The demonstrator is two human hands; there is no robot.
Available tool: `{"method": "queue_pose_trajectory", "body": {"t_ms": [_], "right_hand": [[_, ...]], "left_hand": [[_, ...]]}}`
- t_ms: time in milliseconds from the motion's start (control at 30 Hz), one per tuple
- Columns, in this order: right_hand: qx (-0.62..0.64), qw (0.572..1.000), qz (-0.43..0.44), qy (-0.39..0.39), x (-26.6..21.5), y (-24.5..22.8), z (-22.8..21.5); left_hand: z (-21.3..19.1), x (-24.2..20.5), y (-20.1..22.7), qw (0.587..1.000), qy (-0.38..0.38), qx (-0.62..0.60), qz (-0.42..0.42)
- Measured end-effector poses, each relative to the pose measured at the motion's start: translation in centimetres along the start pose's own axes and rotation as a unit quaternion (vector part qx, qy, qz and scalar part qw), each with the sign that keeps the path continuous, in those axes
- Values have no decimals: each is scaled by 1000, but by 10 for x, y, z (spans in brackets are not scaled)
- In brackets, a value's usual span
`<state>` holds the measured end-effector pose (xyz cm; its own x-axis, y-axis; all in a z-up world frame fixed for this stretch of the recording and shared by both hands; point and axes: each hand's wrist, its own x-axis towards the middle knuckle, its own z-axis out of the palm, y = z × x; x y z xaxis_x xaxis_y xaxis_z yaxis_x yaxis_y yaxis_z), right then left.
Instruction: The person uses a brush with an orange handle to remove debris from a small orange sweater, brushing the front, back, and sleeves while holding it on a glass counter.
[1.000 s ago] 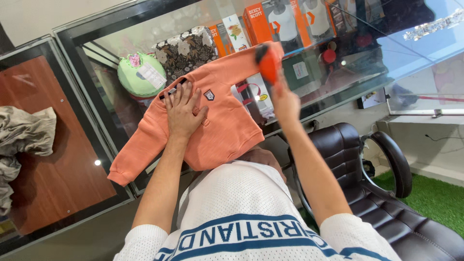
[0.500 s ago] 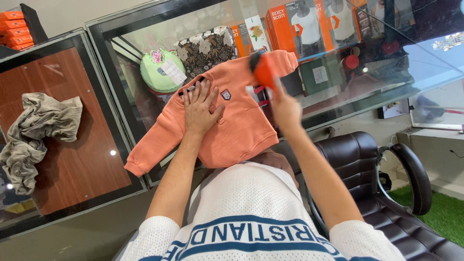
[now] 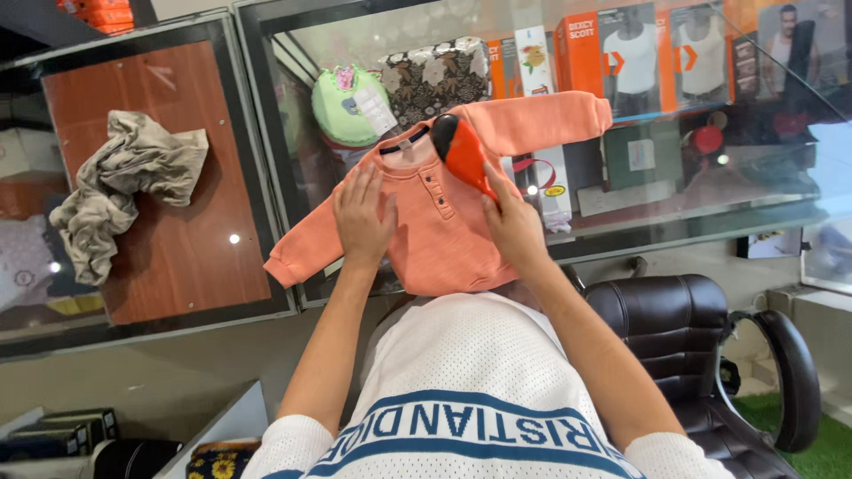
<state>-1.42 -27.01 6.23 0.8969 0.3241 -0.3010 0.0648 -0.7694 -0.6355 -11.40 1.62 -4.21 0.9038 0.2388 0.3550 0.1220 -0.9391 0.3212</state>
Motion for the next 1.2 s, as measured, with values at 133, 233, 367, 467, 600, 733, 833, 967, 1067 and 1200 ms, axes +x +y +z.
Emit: {"method": "queue_pose_trajectory", "body": {"t_ms": [133, 233, 367, 467, 600, 733, 833, 967, 1067, 1200], "right_hand": [[-49, 989, -66, -125, 7, -36, 42], [-123, 978, -125, -115, 19, -50, 69], [-162, 982, -77, 59, 59, -58, 15], [-191, 974, -24, 116, 102, 3, -22], [-57, 991, -80, 96, 39, -59, -7], [-135, 982, -113, -62, 9, -34, 44], [-194, 978, -78, 25, 37, 50, 9], [-165, 962, 83, 203, 85, 151, -91], [-126, 966, 62, 218, 70, 117, -96], [-128, 981, 17, 145, 14, 26, -32]], "left_hand": [[-21, -18, -25, 997, -62, -13, -34], [-11, -24, -34, 996, -82, 2, -26], [-14, -26, -28, 996, -81, 10, -42], [-9, -28, -26, 996, -72, 23, -39], [-10, -25, -26, 996, -67, 29, -43], [-9, -25, -31, 997, -63, 22, -47], [-5, -24, -30, 997, -59, 22, -47], [-5, -25, -31, 998, -47, 26, -42], [-4, -25, -30, 998, -40, 38, -35], [-1, -26, -32, 998, -43, 34, -32]]}}
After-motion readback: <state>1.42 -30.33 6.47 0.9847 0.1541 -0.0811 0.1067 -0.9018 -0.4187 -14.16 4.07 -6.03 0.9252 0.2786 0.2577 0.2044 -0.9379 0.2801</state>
